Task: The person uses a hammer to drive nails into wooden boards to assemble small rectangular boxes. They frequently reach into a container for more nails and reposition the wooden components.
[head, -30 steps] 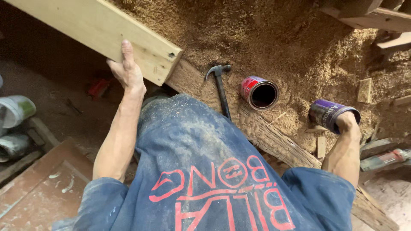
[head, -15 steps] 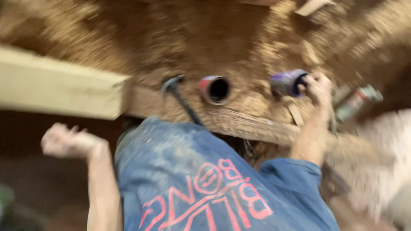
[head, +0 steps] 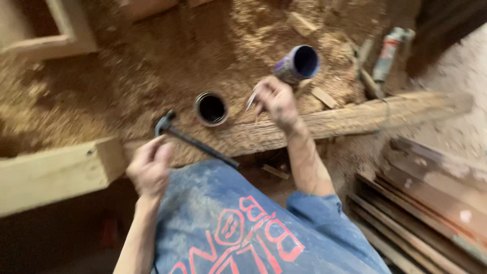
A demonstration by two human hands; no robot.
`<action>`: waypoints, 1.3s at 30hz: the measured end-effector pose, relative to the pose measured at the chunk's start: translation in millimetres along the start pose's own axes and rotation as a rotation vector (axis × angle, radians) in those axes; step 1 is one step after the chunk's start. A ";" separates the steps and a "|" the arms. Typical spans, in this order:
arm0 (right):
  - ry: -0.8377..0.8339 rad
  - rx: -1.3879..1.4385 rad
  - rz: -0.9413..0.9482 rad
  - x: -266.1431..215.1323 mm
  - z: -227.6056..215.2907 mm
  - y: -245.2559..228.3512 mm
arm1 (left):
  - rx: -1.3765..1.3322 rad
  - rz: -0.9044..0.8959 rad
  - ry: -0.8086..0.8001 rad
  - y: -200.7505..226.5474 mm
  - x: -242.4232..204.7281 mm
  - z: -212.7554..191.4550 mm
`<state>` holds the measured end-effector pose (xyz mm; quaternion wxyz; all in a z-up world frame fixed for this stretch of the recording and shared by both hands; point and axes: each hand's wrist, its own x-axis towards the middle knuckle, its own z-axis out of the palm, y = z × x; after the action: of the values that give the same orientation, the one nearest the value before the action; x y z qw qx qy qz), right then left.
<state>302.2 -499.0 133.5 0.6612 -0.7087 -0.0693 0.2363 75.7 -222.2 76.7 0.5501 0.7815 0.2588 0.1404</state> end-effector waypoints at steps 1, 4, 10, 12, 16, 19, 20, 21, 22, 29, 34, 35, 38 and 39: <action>-0.123 0.009 0.025 -12.1 23.8 8.4 | -0.103 -0.078 -0.088 12.5 2.0 16.5; -0.233 -0.050 0.144 -45.6 93.4 44.0 | 0.019 0.079 -0.299 24.4 -5.9 30.3; -0.192 0.095 0.211 -80.6 152.1 103.8 | -0.155 -0.253 -0.396 -11.6 -39.1 9.9; -0.224 0.039 0.232 -90.9 162.7 112.0 | -0.141 -0.285 -0.406 -20.9 -46.8 -0.1; -0.327 0.004 0.286 -91.8 176.0 130.4 | -0.013 -0.317 -0.401 -29.8 -50.9 -23.3; -0.127 -0.338 0.019 -81.0 189.0 161.1 | 0.039 -0.257 -0.382 -29.2 -36.9 -52.9; -0.087 -0.553 -0.108 -72.0 191.4 173.1 | 0.064 -0.219 -0.382 -28.0 -27.9 -67.2; -0.046 -0.770 -0.232 -63.4 194.0 184.9 | 0.089 -0.181 -0.382 -26.5 -18.4 -80.6; -0.003 -0.984 -0.348 -58.6 196.7 195.7 | 0.095 -0.131 -0.393 -25.2 -8.8 -93.6; 0.178 -1.177 -0.178 -33.2 226.8 238.6 | 0.527 0.267 -0.591 -32.3 71.3 -154.8; 0.195 -0.970 -0.063 -53.4 247.4 246.1 | 0.789 0.572 -0.834 -48.0 110.1 -149.4; 0.228 -0.890 -0.055 -63.8 249.2 241.0 | 0.811 0.585 -0.887 -50.1 115.2 -145.5; 0.294 -0.415 0.128 -103.2 252.2 204.5 | 0.917 0.580 -1.028 -52.3 125.8 -134.6; 0.289 -0.093 0.292 -123.1 249.4 186.6 | 0.957 0.570 -1.075 -53.1 127.1 -130.7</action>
<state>47.7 -345.7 -21.1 0.5894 -0.7675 0.1188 0.2223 101.6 -34.4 65.3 0.1450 0.9314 -0.2222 -0.2492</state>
